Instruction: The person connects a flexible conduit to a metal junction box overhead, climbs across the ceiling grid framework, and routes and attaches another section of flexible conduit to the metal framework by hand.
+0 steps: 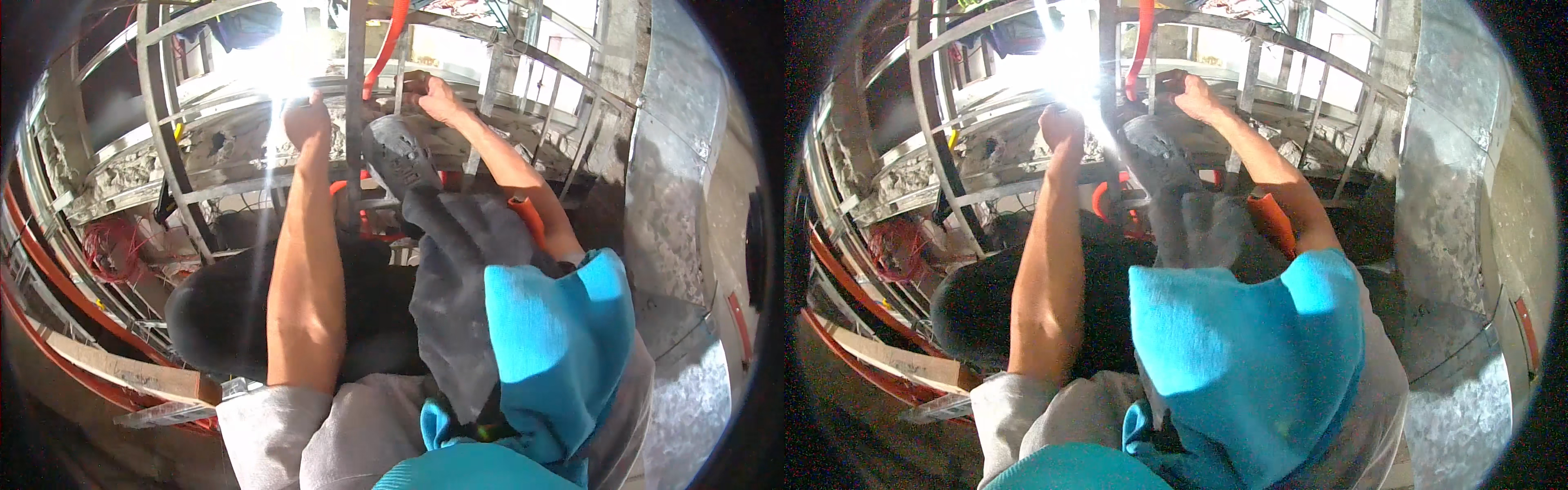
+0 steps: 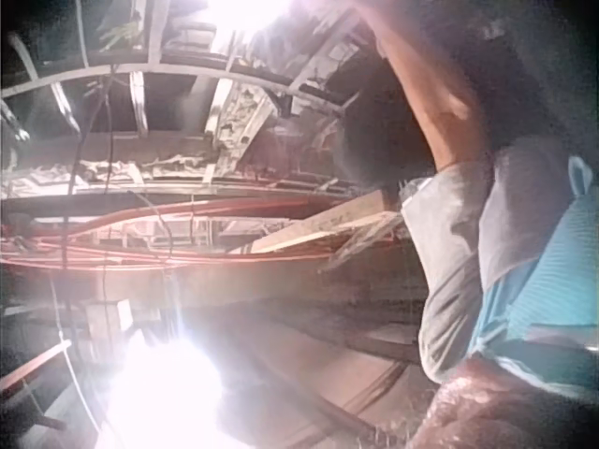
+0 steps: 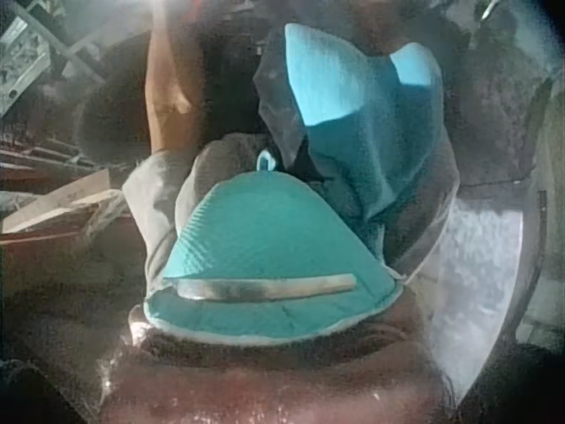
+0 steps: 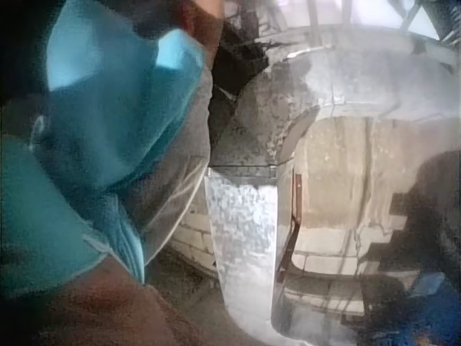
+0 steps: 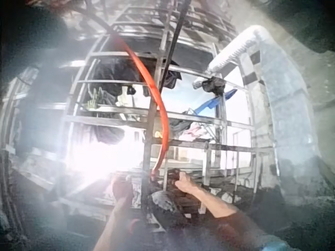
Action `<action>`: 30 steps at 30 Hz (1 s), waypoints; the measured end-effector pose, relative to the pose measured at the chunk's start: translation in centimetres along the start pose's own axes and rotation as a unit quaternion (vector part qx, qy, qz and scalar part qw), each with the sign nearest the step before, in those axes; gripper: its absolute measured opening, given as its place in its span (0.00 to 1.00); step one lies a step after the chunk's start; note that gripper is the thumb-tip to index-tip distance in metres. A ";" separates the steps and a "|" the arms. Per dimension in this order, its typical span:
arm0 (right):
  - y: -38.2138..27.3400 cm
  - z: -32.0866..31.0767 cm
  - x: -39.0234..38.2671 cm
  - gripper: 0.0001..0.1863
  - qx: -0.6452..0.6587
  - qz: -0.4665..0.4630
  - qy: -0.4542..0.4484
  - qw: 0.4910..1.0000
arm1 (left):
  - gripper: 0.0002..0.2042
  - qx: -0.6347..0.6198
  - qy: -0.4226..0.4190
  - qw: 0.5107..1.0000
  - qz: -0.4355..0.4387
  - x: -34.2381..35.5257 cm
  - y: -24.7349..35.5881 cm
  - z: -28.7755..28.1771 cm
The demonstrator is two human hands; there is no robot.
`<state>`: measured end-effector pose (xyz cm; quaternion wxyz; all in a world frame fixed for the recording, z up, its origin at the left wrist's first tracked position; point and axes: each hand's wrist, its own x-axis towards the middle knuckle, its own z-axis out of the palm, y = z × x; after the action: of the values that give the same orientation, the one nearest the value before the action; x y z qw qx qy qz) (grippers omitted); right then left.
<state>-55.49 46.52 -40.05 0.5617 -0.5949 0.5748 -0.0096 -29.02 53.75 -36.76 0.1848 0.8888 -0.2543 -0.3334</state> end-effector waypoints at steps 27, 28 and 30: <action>-3.0 1.2 0.0 0.17 0.149 -0.025 0.008 0.988 | 0.10 -0.080 -0.150 0.943 0.287 -4.5 7.4 -1.0; -4.0 2.0 -0.4 0.16 0.209 -0.045 -0.014 0.977 | 0.10 -0.048 -0.152 0.943 0.294 -4.1 6.9 -1.1; -4.5 3.3 -0.3 0.17 0.229 0.000 -0.015 0.973 | 0.11 -0.019 -0.147 0.940 0.306 -3.8 6.6 -1.6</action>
<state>-50.36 47.59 -37.98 0.6918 -0.4501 0.5489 -0.1323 -32.59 50.85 -30.45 0.2551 0.7055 -0.5325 -0.3919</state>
